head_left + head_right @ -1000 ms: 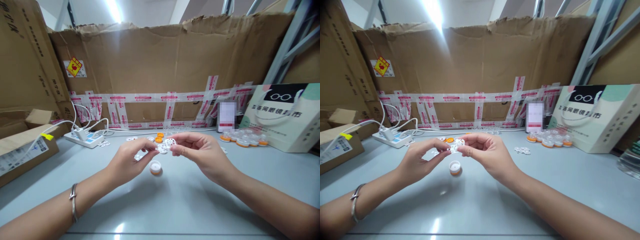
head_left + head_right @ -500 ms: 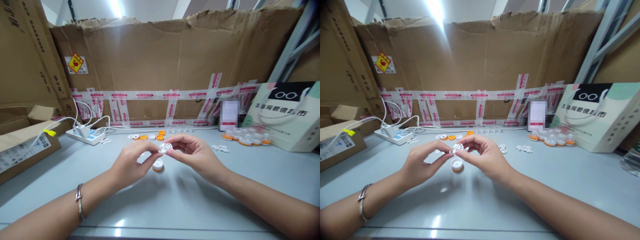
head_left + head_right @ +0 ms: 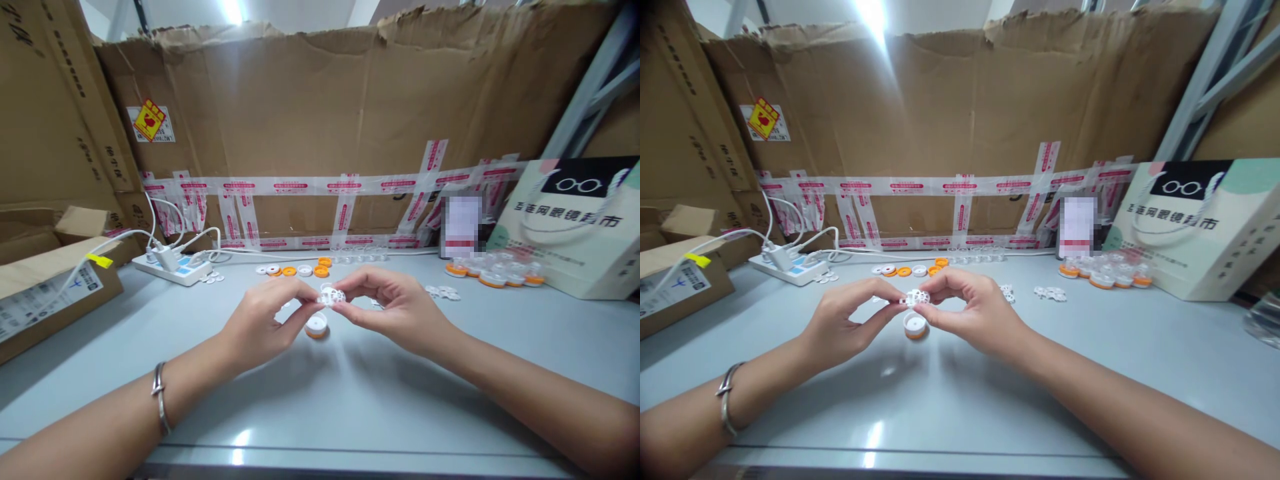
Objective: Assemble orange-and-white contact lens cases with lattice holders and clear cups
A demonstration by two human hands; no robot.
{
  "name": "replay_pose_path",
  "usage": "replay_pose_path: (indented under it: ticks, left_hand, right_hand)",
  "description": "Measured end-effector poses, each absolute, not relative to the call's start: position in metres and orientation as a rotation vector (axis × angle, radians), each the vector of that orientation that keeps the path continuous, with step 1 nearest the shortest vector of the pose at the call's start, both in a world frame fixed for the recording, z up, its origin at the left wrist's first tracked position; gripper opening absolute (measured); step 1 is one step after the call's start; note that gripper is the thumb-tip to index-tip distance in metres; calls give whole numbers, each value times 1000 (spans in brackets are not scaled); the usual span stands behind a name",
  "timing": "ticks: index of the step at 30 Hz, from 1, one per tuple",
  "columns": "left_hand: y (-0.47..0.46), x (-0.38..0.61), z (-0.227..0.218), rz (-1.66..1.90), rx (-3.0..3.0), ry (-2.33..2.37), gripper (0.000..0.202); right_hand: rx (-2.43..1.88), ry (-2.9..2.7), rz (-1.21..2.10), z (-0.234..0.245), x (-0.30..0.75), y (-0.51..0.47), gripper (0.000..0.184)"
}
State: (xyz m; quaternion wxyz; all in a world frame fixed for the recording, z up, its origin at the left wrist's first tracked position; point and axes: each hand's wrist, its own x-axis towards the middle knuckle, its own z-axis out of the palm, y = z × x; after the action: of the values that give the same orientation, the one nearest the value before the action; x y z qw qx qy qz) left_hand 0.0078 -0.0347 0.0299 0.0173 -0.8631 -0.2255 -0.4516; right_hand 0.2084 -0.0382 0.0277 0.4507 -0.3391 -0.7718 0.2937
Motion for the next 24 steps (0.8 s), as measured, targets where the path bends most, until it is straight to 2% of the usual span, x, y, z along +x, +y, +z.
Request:
replay_pose_path:
  ticks: [12, 20, 24]
  left_hand:
    - [-34, 7, 30, -1324, -2657, -696, 4]
    - [-34, 7, 29, -1326, -2662, -710, 4]
    - [-33, 7, 27, -1323, -2647, -702, 4]
  right_hand:
    - [-928, -1952, 691, 30, 209, -40, 22]
    - [-830, -2004, 471, 24, 209, -39, 24]
    - [-853, -1973, 583, 25, 207, -40, 22]
